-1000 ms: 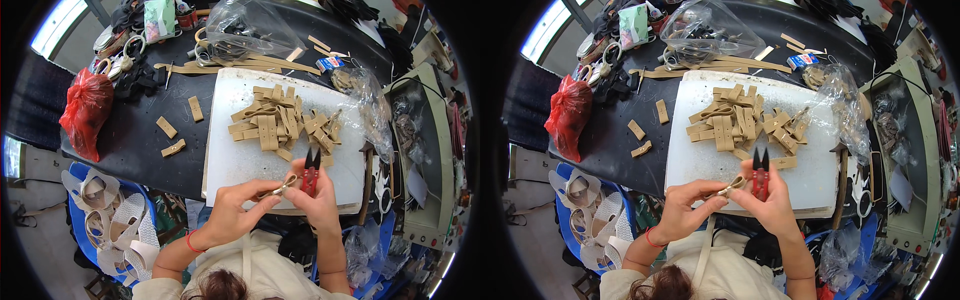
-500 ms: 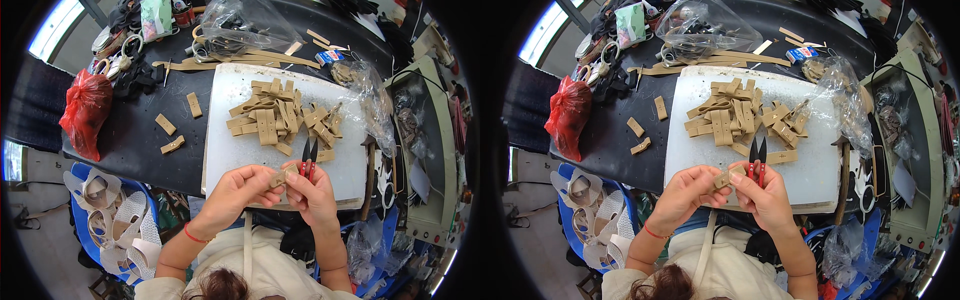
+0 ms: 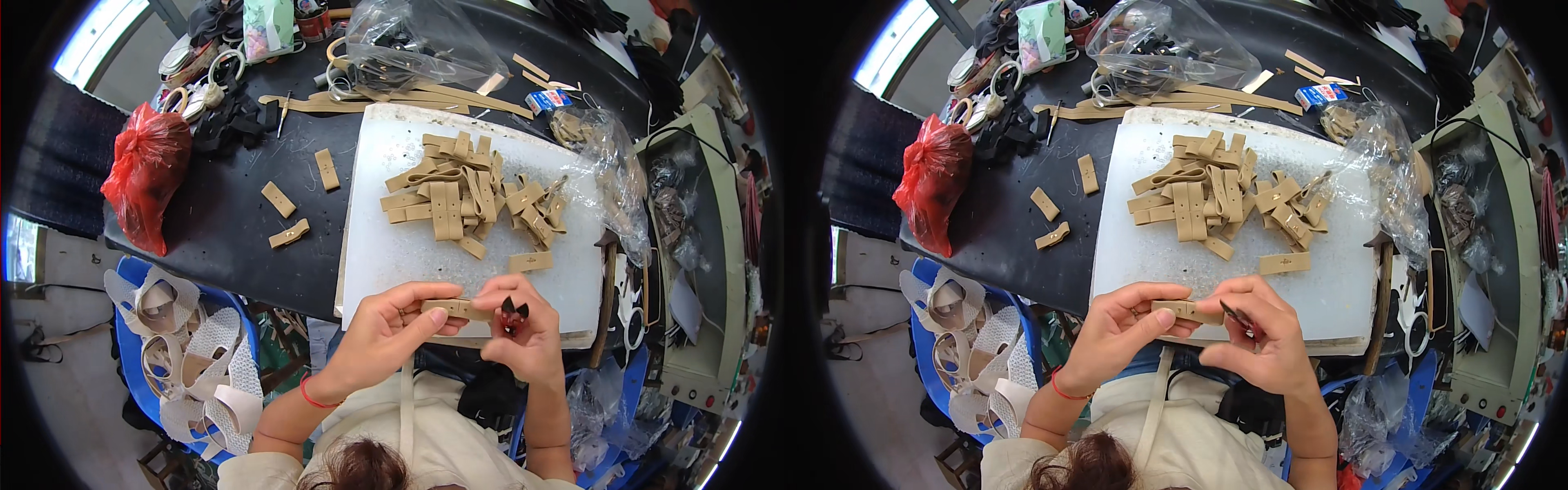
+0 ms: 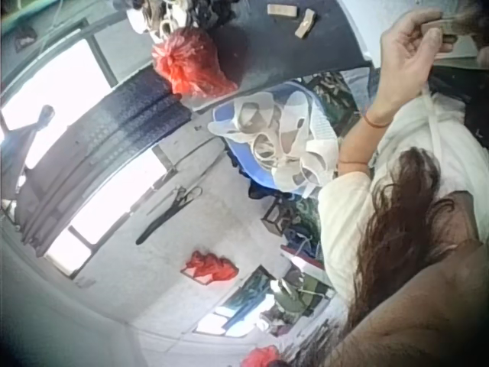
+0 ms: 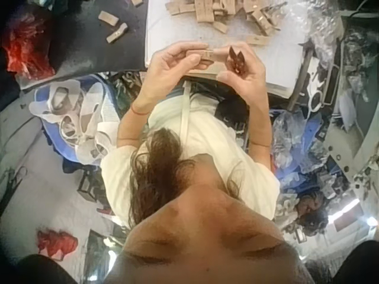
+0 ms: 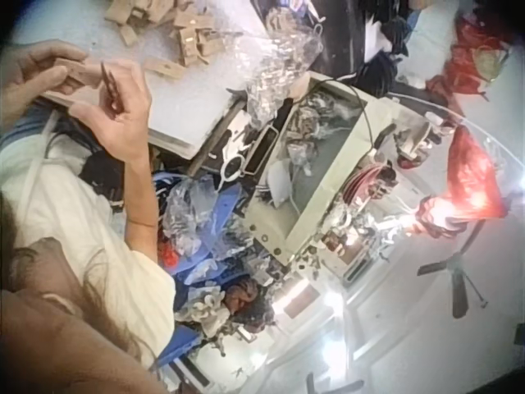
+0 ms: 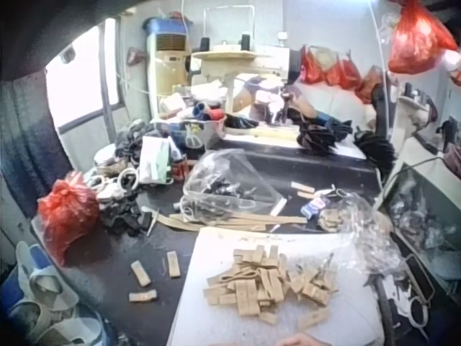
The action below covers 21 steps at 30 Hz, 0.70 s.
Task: The person repeatedly picks up small beige leather straps from a pile on a white cutting board, trims the ends with red-handled scissors, and places the trimmed pieces back on the board. The person also briefly reaches into a blue bin to retrieve additional straps.
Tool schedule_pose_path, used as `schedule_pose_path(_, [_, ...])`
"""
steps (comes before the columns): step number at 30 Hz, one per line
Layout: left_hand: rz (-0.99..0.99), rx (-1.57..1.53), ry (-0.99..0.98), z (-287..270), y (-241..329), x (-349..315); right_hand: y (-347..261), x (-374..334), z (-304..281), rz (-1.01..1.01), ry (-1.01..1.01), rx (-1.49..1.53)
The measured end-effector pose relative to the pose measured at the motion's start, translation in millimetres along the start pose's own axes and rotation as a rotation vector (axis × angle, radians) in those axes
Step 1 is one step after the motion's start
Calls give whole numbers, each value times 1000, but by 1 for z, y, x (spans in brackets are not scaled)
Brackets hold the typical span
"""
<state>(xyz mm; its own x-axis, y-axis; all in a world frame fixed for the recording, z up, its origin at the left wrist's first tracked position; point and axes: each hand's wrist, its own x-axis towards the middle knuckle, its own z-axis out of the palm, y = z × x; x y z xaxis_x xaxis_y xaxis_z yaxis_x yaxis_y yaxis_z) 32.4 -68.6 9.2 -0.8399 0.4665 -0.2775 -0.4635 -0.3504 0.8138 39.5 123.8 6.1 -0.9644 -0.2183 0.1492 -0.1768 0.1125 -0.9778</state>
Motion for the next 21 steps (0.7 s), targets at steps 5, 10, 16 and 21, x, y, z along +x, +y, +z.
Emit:
schedule_pose_path(5, [156, 50, 65, 6, -15, -1, -9, -8, 16, 316, 148, 132])
schedule_pose_path(10, [208, 51, 126, 8, -23, -3, -10, -4, 20, 385, 94, 295])
schedule_pose_path(16, [144, 132, 142, 9, -25, -7, -6, -5, 16, 482, -8, 308])
schedule_pose_path(21, [126, 129, 124, 11, -25, -10, -3, -6, 12, 467, -66, 354])
